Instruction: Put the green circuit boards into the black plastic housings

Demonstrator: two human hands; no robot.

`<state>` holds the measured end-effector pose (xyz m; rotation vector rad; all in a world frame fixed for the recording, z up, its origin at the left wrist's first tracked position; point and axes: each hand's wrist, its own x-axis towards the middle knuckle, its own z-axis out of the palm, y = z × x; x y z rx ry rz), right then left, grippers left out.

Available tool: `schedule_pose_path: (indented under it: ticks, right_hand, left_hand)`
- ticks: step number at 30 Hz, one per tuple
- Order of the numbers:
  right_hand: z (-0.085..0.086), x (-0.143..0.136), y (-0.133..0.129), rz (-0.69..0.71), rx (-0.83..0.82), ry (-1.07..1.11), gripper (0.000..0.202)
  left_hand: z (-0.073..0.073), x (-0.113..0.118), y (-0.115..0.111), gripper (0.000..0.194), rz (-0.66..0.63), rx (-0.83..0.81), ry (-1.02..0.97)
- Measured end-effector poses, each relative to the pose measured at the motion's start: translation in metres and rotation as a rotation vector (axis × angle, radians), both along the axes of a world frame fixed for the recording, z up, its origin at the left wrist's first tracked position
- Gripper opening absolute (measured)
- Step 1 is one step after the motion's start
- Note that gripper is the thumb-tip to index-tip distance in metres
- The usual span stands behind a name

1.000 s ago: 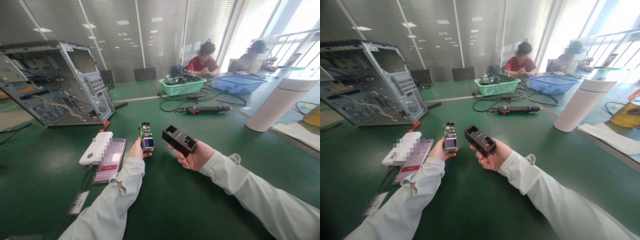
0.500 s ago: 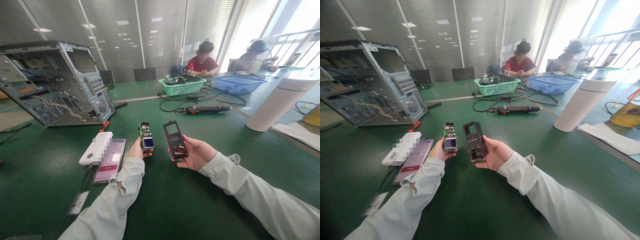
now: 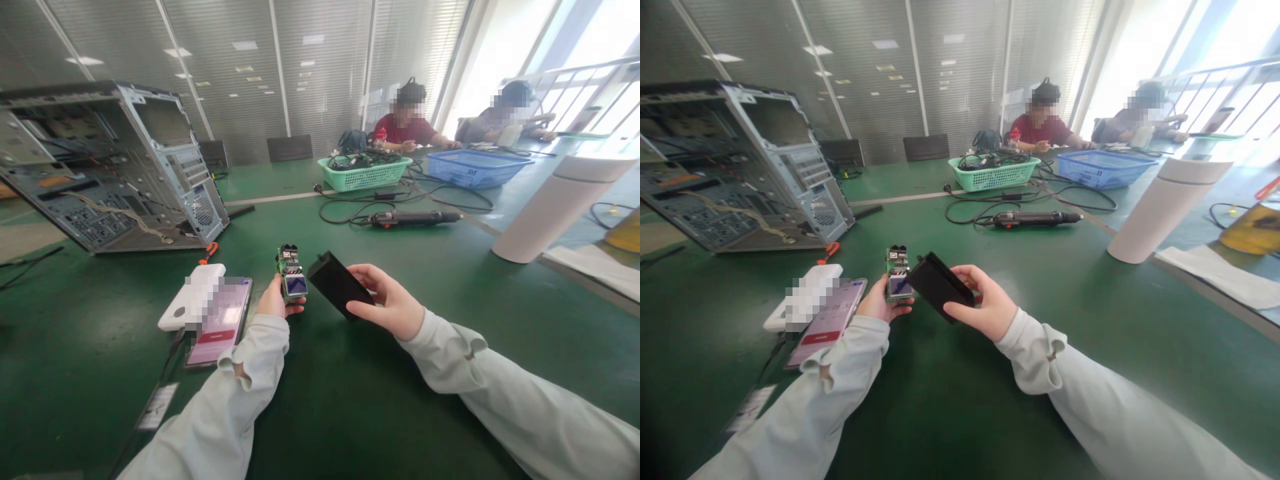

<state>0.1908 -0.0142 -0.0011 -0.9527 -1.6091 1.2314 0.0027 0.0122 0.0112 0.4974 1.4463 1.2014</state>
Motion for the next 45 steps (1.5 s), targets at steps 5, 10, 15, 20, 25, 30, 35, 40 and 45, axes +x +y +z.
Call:
schedule_pose_path:
  ticks: [5, 10, 15, 20, 25, 30, 35, 40, 45]
  right_hand:
    - [0.0, 0.003, -0.004, -0.203, 0.58, -0.348, 0.034]
    - [0.001, 0.003, -0.004, -0.225, 0.898, -0.369, 0.031]
    - [0.001, 0.005, -0.003, -0.386, 1.033, -0.433, 0.029]
    - [-0.001, 0.007, -0.001, -0.428, 0.949, -0.353, 0.03]
    - [-0.002, -0.003, -0.005, -0.308, 0.38, 0.075, 0.045]
    - [-0.005, -0.003, -0.004, -0.202, -0.201, 0.345, 0.041]
    - [-0.002, 0.006, 0.008, 0.073, -0.553, 0.487, 0.04]
    - [0.004, 0.01, 0.008, -0.069, -0.399, 0.117, 0.061]
    - [0.003, 0.038, -0.004, -0.425, 0.162, -0.368, 0.062]
  left_hand:
    - [-0.002, -0.001, 0.002, 0.04, 0.007, -0.005, -0.007]
    - [-0.009, -0.005, 0.004, 0.04, -0.002, 0.028, -0.067]
    - [-0.014, -0.009, 0.006, 0.043, -0.039, 0.043, -0.064]
    - [-0.011, -0.01, 0.005, 0.043, -0.071, 0.028, -0.065]
    - [-0.01, -0.008, 0.005, 0.044, -0.056, 0.025, -0.081]
    - [-0.017, -0.012, 0.008, 0.045, -0.051, 0.029, -0.099]
    - [-0.02, -0.015, 0.009, 0.047, -0.076, 0.034, -0.136]
    - [-0.016, -0.011, 0.007, 0.046, -0.049, 0.035, -0.103]
    - [-0.015, -0.01, 0.006, 0.046, -0.051, 0.037, -0.107]
